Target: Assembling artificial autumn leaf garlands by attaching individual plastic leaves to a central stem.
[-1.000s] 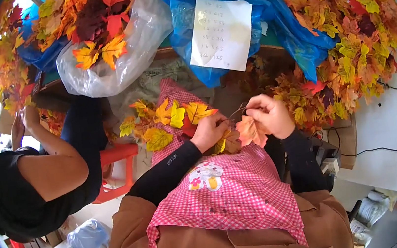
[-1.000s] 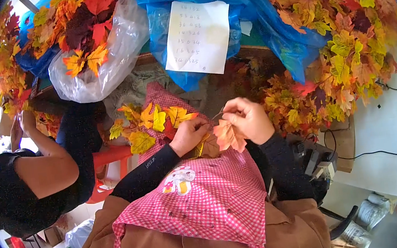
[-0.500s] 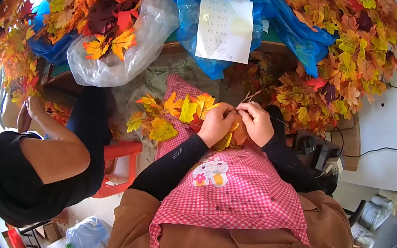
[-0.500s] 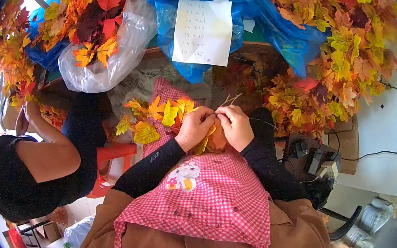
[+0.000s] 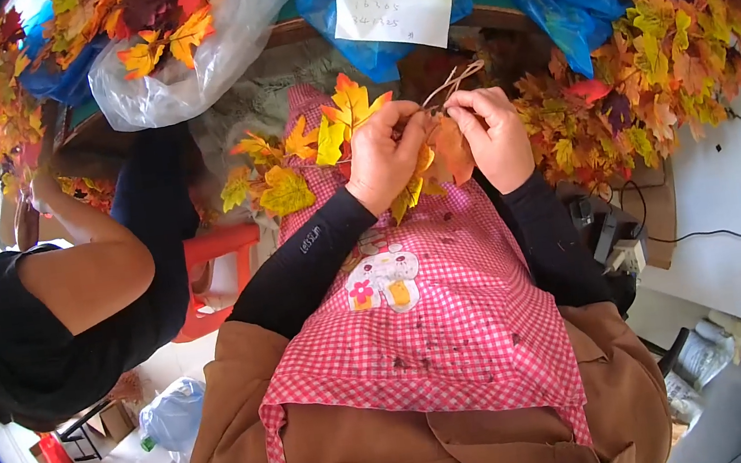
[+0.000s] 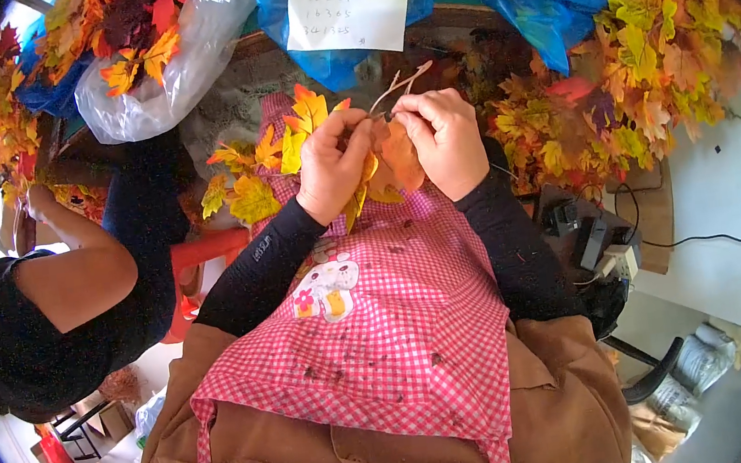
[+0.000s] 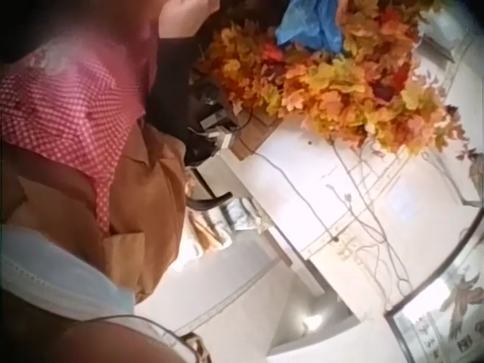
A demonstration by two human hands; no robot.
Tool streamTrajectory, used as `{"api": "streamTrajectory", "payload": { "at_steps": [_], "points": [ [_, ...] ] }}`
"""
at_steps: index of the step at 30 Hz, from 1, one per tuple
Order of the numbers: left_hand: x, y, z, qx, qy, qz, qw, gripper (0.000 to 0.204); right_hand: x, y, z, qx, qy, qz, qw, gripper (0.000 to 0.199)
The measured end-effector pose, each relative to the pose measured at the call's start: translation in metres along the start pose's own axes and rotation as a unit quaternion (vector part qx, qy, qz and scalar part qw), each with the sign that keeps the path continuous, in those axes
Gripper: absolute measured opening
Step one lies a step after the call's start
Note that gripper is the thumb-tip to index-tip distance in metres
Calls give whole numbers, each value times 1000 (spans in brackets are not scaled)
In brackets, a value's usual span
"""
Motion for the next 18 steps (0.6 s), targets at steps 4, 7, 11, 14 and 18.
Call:
{"api": "streamTrajectory", "payload": {
  "at_steps": [4,7,11,14,18],
  "points": [
    [7,2,1,15,-13,16,1000,11,3,0,-5,-5,-13,2,1000,8],
    [3,0,2,7,-24,12,1000,10,3,2,-5,-1,-20,11,1000,7],
    [2,-1,2,4,-4,-11,1000,10,11,1,-7,5,-79,88,993,8],
    [0,-2,2,9,-9,-3,1000,10,12,3,-5,8,-89,84,992,9],
    [12,0,4,17,-14,-7,1000,10,3,10,0,27,-69,30,997,9]
  ]
}}
Point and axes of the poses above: each hand's wrist, its own z-axis away from the middle knuckle, its own y-axis out of the palm, x = y × z, the point moved 4 cm from there along -z, towards the middle knuckle, and after that the axes turned 8 degrees about -y, right-handed, at the moved point
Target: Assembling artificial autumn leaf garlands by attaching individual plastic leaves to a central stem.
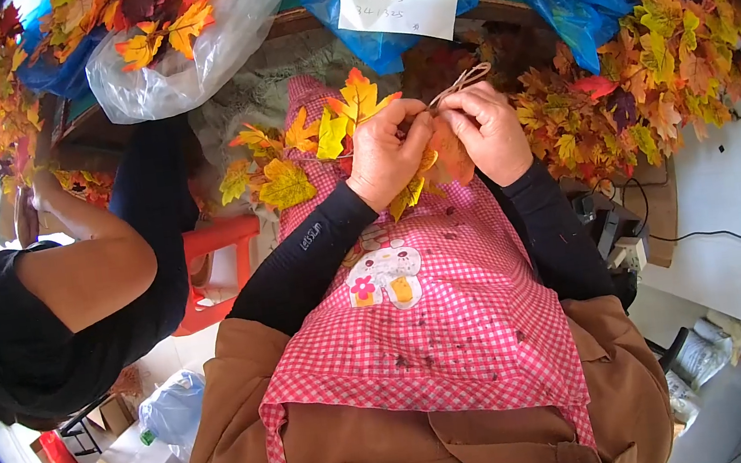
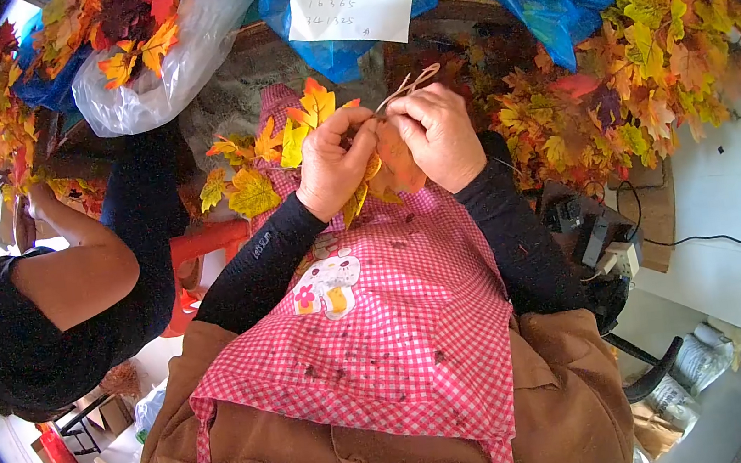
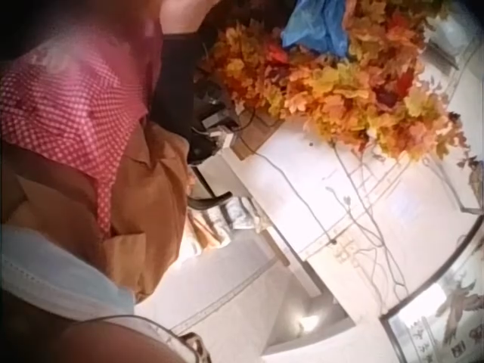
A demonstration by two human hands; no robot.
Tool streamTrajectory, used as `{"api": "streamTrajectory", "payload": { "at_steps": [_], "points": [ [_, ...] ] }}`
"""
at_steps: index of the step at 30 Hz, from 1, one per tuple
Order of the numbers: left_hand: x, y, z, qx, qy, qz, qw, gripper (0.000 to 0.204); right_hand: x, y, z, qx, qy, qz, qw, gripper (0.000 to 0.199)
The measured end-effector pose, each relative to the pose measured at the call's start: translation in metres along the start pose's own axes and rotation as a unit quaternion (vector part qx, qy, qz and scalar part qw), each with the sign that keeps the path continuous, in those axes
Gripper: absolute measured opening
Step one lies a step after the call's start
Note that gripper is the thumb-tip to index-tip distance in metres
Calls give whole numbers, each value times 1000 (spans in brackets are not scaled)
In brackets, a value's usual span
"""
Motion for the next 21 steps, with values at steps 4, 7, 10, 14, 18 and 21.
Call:
{"api": "streamTrajectory", "payload": {
  "at_steps": [4,7,10,14,18,21],
  "points": [
    [-9,-1,0,22,12,-13,1000,10,-19,16,21,-26,175,-230,957,10],
    [-5,1,2,34,-25,11,999,11,-18,15,20,-49,208,-260,942,11],
    [1,2,2,40,-29,27,998,10,-15,10,21,-45,182,-218,958,10],
    [9,5,3,56,-22,25,998,9,-10,5,15,-18,122,-153,980,9],
    [10,3,5,53,-26,1,998,9,1,2,7,7,32,-81,996,8],
    [7,4,6,45,1,-21,999,9,1,4,11,-3,71,-99,993,7]
  ]
}}
Point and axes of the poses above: each hand's wrist, its own z-axis away from the middle knuckle, its own y-axis out of the palm, x = y × z, the point moved 4 cm from there along -z, towards the middle knuckle, and after that the axes turned 8 degrees about -y, right-handed, at the moved point
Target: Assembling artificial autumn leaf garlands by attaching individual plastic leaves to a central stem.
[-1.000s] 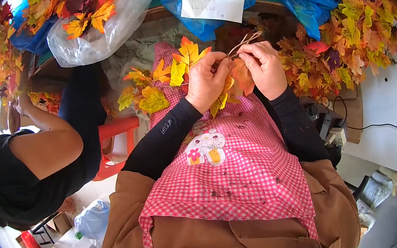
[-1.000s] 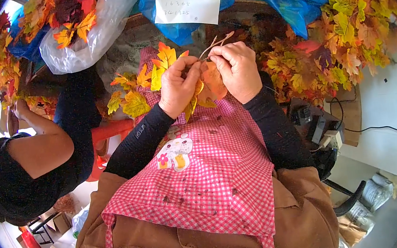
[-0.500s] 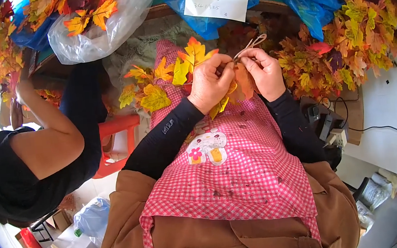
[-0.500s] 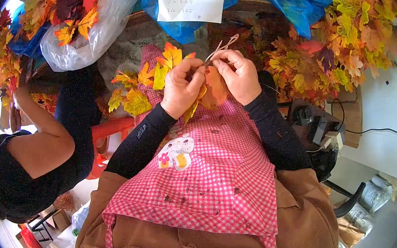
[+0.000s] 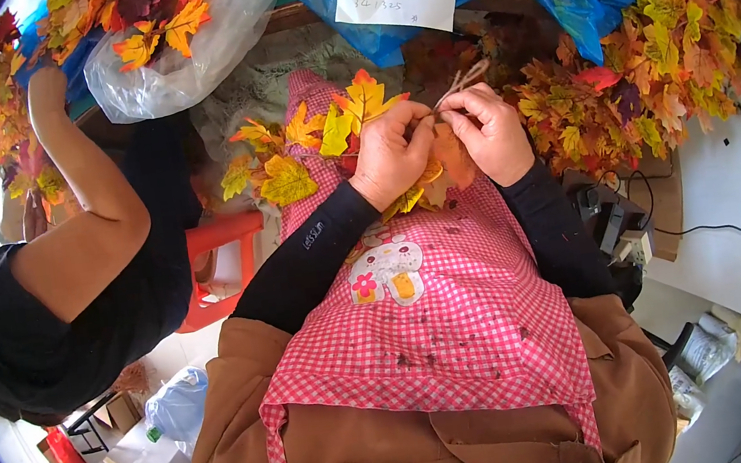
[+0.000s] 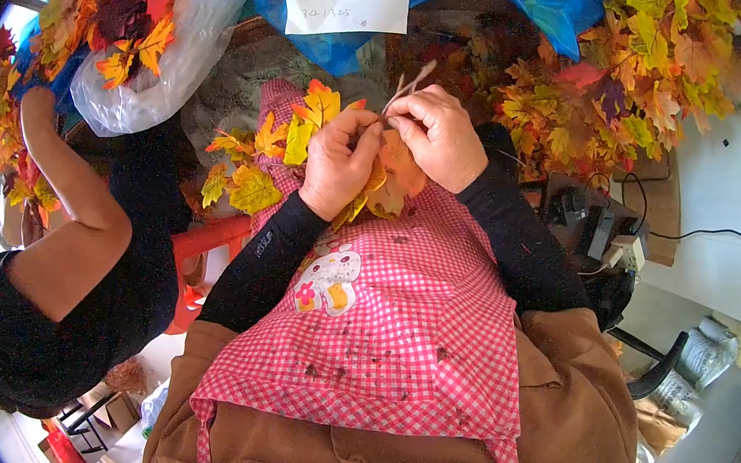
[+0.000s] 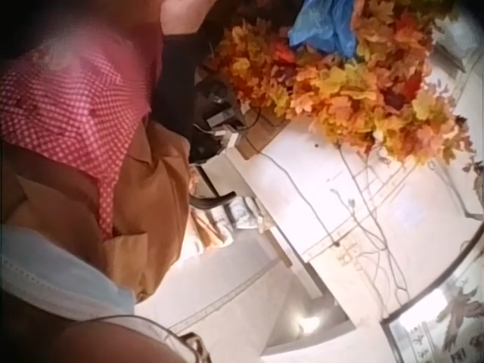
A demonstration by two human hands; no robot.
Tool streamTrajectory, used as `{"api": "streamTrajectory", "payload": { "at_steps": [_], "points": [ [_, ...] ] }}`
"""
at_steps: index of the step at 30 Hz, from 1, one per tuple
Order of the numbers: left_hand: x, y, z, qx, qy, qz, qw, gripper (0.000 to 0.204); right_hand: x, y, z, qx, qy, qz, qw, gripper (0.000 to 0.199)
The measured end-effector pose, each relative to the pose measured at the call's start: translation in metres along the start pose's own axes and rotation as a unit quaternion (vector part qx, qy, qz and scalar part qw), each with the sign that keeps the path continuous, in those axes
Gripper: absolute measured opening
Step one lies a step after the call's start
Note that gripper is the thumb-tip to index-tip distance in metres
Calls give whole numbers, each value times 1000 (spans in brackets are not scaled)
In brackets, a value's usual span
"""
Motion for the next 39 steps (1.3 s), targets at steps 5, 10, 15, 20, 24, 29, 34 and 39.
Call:
{"api": "streamTrajectory", "payload": {
  "at_steps": [5,10,15,20,24,29,34,39],
  "points": [
    [-4,-7,-1,-27,31,-78,996,9,-22,24,17,6,149,-142,979,13],
    [0,-24,13,13,105,-151,983,10,-24,40,26,-28,255,-518,816,35],
    [-9,-10,19,79,128,-242,959,13,-26,19,32,-93,304,-583,747,40],
    [-4,-5,20,70,110,-197,972,15,-29,18,36,-80,153,-312,934,37],
    [7,-5,22,105,81,-198,971,14,-17,17,41,-100,93,-152,979,34],
    [11,-7,23,108,62,-206,971,13,-19,21,41,-89,108,-172,975,32],
    [15,-7,22,97,53,-216,970,12,-23,25,42,-76,111,-166,977,34],
    [25,1,18,150,6,-343,927,19,-27,27,43,-41,89,-144,985,35]
  ]
}}
Point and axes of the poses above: each hand's wrist, its own z-axis away from the middle knuckle, its own y-axis out of the palm, x = y × z, the point moved 4 cm from there along -z, towards the middle knuckle, and after that the axes turned 8 degrees about -y, right-handed, at the moved point
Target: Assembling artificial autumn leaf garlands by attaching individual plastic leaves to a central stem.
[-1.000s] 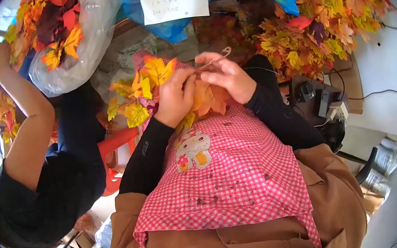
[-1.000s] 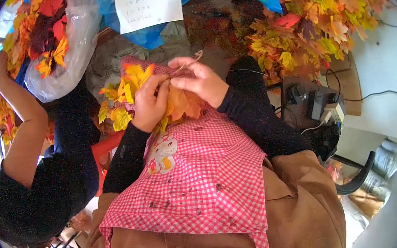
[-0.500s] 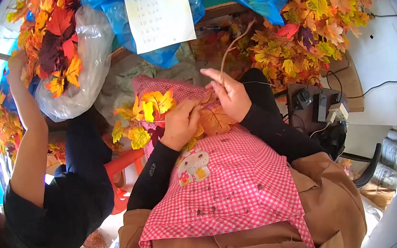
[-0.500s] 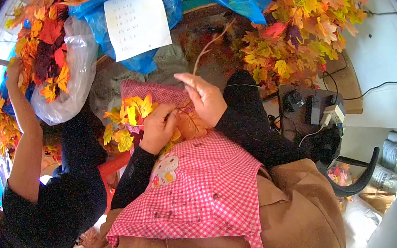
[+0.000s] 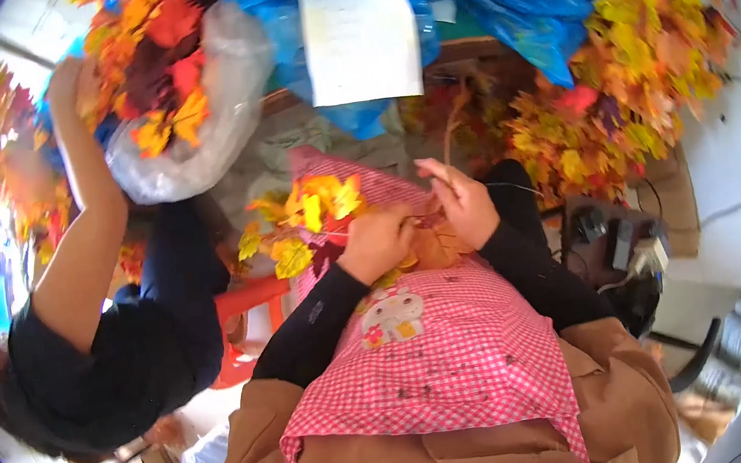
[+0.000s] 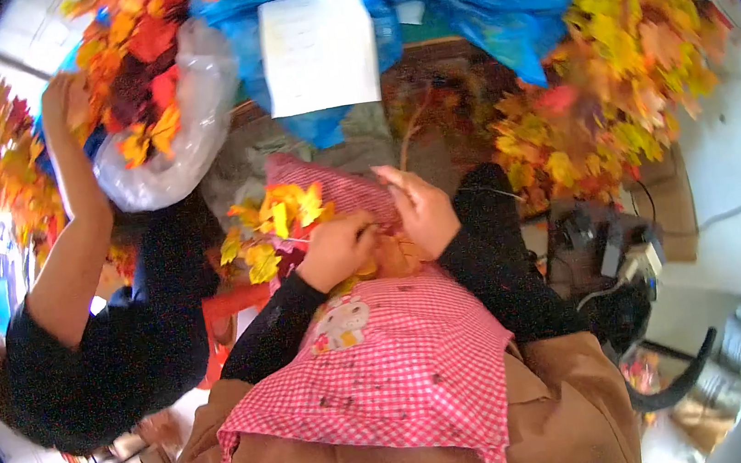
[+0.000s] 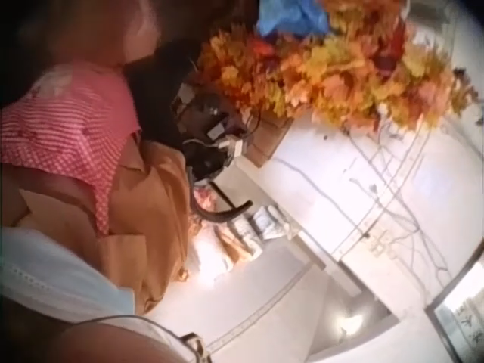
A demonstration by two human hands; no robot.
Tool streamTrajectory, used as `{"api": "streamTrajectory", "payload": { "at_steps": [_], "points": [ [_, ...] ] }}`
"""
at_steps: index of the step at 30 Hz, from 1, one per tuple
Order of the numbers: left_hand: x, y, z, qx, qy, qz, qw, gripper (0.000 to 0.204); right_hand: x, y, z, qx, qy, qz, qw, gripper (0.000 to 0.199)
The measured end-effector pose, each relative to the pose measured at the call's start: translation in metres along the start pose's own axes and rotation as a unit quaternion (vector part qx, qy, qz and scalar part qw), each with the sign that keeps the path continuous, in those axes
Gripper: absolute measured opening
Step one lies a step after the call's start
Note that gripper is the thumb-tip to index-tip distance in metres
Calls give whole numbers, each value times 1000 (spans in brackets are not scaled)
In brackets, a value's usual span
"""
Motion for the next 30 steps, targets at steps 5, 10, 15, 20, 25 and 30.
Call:
{"api": "streamTrajectory", "payload": {
  "at_steps": [5,10,15,20,25,30],
  "points": [
    [-15,-3,-10,59,-49,-91,993,21,2,-5,1,61,144,-6,988,35],
    [-12,-7,-3,17,24,-71,997,17,-16,-1,-3,-49,191,-340,920,34],
    [-15,-5,2,36,15,-87,995,18,-29,0,2,-69,244,-533,807,42],
    [-10,0,7,44,12,-97,994,18,-31,4,9,-57,249,-464,848,41],
    [2,6,9,40,-26,-108,993,16,-40,8,12,-65,249,-463,848,40],
    [0,8,3,23,-8,-63,998,16,-45,0,13,-107,284,-461,834,37]
  ]
}}
Point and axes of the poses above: each hand's wrist, its own z-axis away from the middle knuckle, its own y-axis out of the palm, x = y × z, the point moved 4 cm from there along -z, towards the middle knuckle, and after that the axes turned 8 degrees about -y, right-handed, at the moved point
